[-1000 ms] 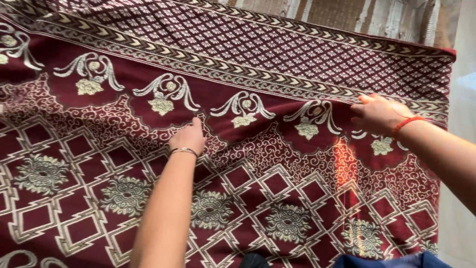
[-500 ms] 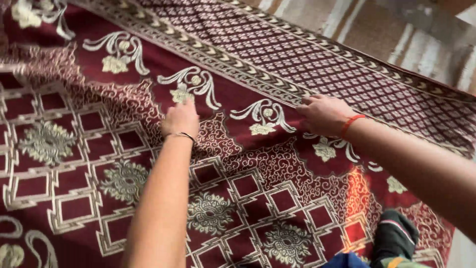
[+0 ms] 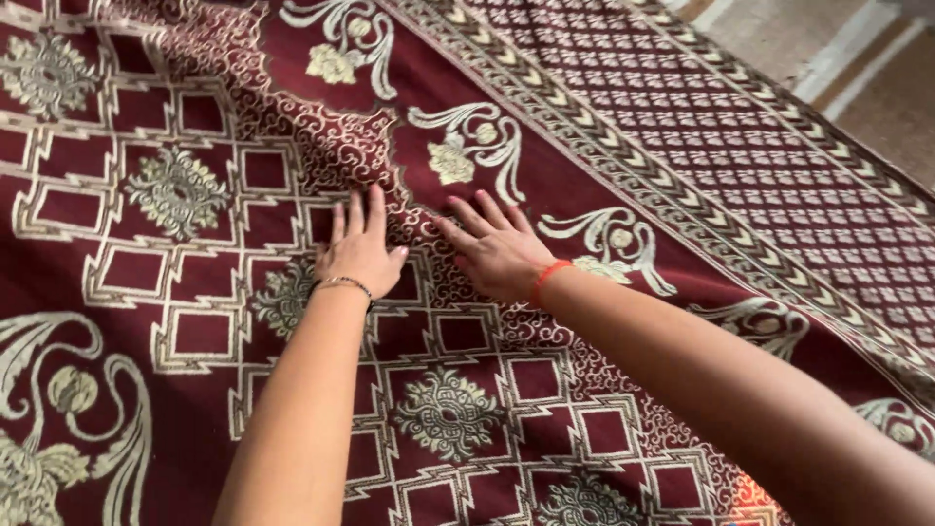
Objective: The person folds a large maroon patterned rug on a wooden table. They align edges, fold the rug in half lengthwise, then fold it again widthwise, smoothing the surface with both hands throughout the process.
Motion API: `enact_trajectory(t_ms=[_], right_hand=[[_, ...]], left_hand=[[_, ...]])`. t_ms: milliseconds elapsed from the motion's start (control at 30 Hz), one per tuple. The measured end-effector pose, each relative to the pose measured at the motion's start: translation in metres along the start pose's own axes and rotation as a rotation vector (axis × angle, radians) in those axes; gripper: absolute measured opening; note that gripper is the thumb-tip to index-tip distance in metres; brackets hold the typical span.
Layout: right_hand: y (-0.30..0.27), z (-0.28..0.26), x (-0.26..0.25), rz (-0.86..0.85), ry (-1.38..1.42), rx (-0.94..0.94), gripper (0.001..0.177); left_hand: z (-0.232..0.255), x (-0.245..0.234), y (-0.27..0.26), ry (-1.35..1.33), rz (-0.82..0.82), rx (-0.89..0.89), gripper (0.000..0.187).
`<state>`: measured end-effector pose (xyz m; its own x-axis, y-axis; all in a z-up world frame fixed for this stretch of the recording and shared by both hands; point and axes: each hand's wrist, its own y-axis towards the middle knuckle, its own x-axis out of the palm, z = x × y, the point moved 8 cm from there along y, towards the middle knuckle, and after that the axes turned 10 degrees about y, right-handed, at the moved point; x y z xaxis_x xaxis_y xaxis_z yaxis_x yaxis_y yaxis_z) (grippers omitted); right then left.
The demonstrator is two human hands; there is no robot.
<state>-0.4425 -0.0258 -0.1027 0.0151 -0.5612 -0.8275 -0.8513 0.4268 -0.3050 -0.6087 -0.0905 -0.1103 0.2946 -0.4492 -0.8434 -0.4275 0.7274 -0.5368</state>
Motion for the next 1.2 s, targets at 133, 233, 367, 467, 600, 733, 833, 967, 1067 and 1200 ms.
enact_trajectory(t_ms=[133, 233, 367, 467, 600, 733, 833, 967, 1067, 1200], right_hand=[[0.01, 0.015, 0.009, -0.102, -0.034, 0.115, 0.068], [0.016, 0.02, 0.004, -0.085, -0.04, 0.128, 0.069], [0.039, 0.023, -0.004, -0.143, 0.018, 0.259, 0.072], [0.049, 0.025, -0.01, -0.199, 0.037, 0.345, 0.075], [0.055, 0.023, -0.021, -0.263, 0.024, 0.365, 0.076], [0.053, 0.025, -0.024, -0.227, 0.024, 0.298, 0.074], [0.039, 0.038, -0.021, -0.116, -0.001, 0.091, 0.071], [-0.06, 0.114, -0.014, -0.024, -0.253, -0.164, 0.069], [-0.147, 0.252, -0.066, 0.101, -0.166, 0.304, 0.073], [-0.21, 0.364, -0.115, 0.213, -0.026, 0.836, 0.077]], left_hand=[[0.002, 0.006, 0.013, 0.099, -0.137, -0.021, 0.094], [-0.001, -0.001, 0.018, 0.143, -0.181, 0.003, 0.096], [-0.002, -0.014, 0.024, 0.176, -0.251, 0.016, 0.103], [-0.002, -0.026, 0.03, 0.196, -0.274, 0.02, 0.114], [0.0, -0.031, 0.031, 0.191, -0.301, -0.016, 0.118], [0.005, -0.028, 0.031, 0.179, -0.214, -0.056, 0.115], [0.011, -0.018, 0.025, 0.174, -0.22, -0.083, 0.111], [0.021, -0.016, 0.019, 0.244, -0.308, -0.075, 0.11], [0.046, -0.018, 0.008, 0.186, -0.208, -0.047, 0.105], [0.12, -0.015, -0.002, 0.227, -0.086, 0.164, 0.092]])
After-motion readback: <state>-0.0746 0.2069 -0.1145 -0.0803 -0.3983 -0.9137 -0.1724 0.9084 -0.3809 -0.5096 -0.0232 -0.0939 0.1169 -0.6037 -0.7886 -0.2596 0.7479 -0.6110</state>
